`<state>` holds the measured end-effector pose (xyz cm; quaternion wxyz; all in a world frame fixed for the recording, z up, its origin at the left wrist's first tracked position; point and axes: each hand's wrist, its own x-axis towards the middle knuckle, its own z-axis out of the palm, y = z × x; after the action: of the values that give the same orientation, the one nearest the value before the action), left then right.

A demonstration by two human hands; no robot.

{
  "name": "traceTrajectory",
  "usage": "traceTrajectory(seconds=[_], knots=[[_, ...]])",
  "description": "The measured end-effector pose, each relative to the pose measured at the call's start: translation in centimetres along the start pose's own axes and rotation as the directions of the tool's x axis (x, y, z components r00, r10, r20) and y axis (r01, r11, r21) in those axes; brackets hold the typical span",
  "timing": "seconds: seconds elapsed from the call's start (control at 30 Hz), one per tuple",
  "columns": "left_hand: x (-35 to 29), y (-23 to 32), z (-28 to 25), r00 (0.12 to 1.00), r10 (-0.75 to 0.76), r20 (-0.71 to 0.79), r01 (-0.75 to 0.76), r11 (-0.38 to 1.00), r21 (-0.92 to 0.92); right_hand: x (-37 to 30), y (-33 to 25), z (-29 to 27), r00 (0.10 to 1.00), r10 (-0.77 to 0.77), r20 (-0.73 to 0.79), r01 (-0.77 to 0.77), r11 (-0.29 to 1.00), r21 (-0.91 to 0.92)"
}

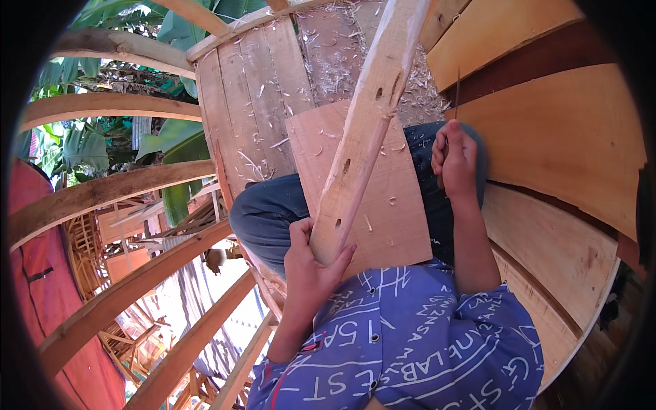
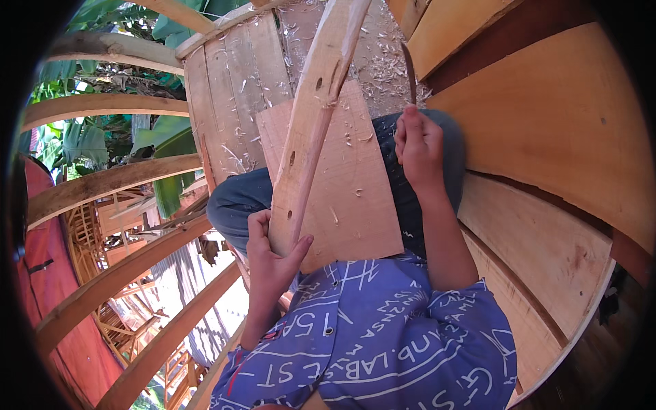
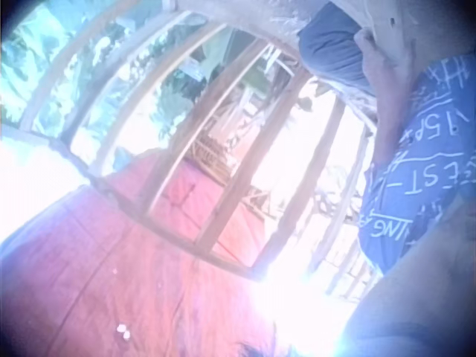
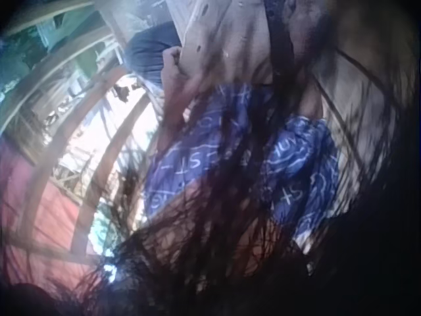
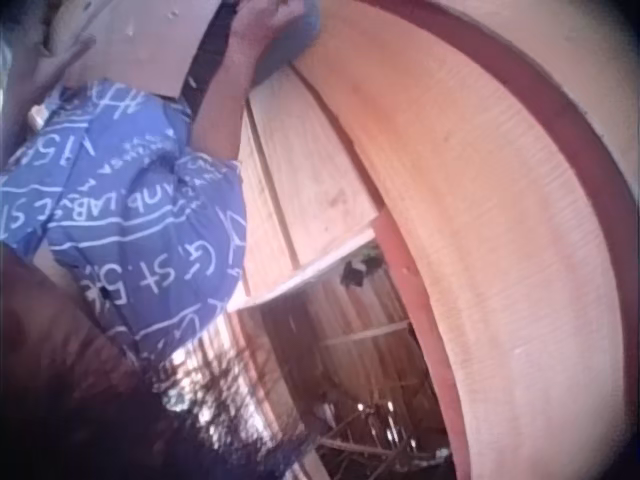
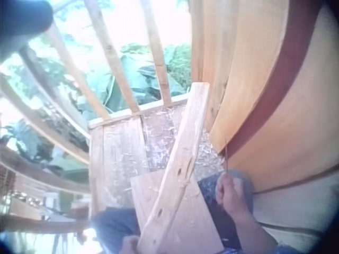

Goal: The person uses a curved knife to carve and smooth a long, light-colored wooden stick. They hold the stick with their left hand and repeatedly shave thin curls of wood from its surface with the knife in their right hand, working over a wooden board placed on their lap.

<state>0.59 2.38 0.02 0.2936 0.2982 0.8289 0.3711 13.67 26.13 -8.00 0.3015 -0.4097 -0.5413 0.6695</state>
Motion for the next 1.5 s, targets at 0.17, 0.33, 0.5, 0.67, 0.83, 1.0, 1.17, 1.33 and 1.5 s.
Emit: traceTrajectory(seconds=[0.17, 0.33, 0.5, 0.67, 0.83, 1.0, 1.17, 1.33, 1.5], knots=[[0.9, -0.5, -0.1, 0.998, 0.036, 0.056, -0.041, 0.995, 0.089, -1.1, -1.1, 0.7, 0.977, 0.04, 0.211, -0.08, 0.979, 0.186], [1.5, -0.2, 0.3, 0.997, 0.003, 0.071, -0.018, 0.978, 0.208, -3.5, -1.7, 3.8, 0.976, -0.008, 0.219, -0.088, 0.901, 0.424], [1.7, -0.1, -0.5, 0.959, 0.009, 0.284, -0.062, 0.982, 0.178, -3.8, -2.3, 5.0, 0.97, 0.128, 0.206, -0.197, 0.909, 0.366], [3.4, -0.8, -0.8, 0.836, 0.205, 0.509, -0.081, 0.964, -0.255, -4.9, -1.8, 4.4, 0.942, 0.147, 0.301, -0.244, 0.917, 0.315], [4.3, -2.8, 0.9, 0.51, 0.279, 0.814, 0.529, 0.645, -0.552, -5.4, -2.2, 3.9, 0.932, 0.128, 0.339, -0.231, 0.932, 0.281], [3.5, -1.2, 1.6, 0.536, 0.136, 0.833, 0.659, 0.55, -0.514, -4.7, -1.9, 2.8, 0.961, 0.081, 0.263, -0.126, 0.979, 0.158], [3.3, -0.4, 1.4, 0.629, 0.087, 0.772, 0.602, 0.575, -0.555, -4.8, -0.7, 1.0, 0.896, -0.215, 0.388, 0.356, 0.87, -0.34], [2.6, -0.2, 1.6, 0.701, 0.029, 0.712, 0.571, 0.576, -0.585, -5.9, -0.9, 1.4, 0.861, -0.276, 0.427, 0.498, 0.626, -0.6], [2.5, -0.1, 1.5, 0.72, 0.07, 0.691, 0.534, 0.581, -0.615, -5.4, -0.5, 1.0, 0.862, -0.272, 0.429, 0.506, 0.519, -0.689]])
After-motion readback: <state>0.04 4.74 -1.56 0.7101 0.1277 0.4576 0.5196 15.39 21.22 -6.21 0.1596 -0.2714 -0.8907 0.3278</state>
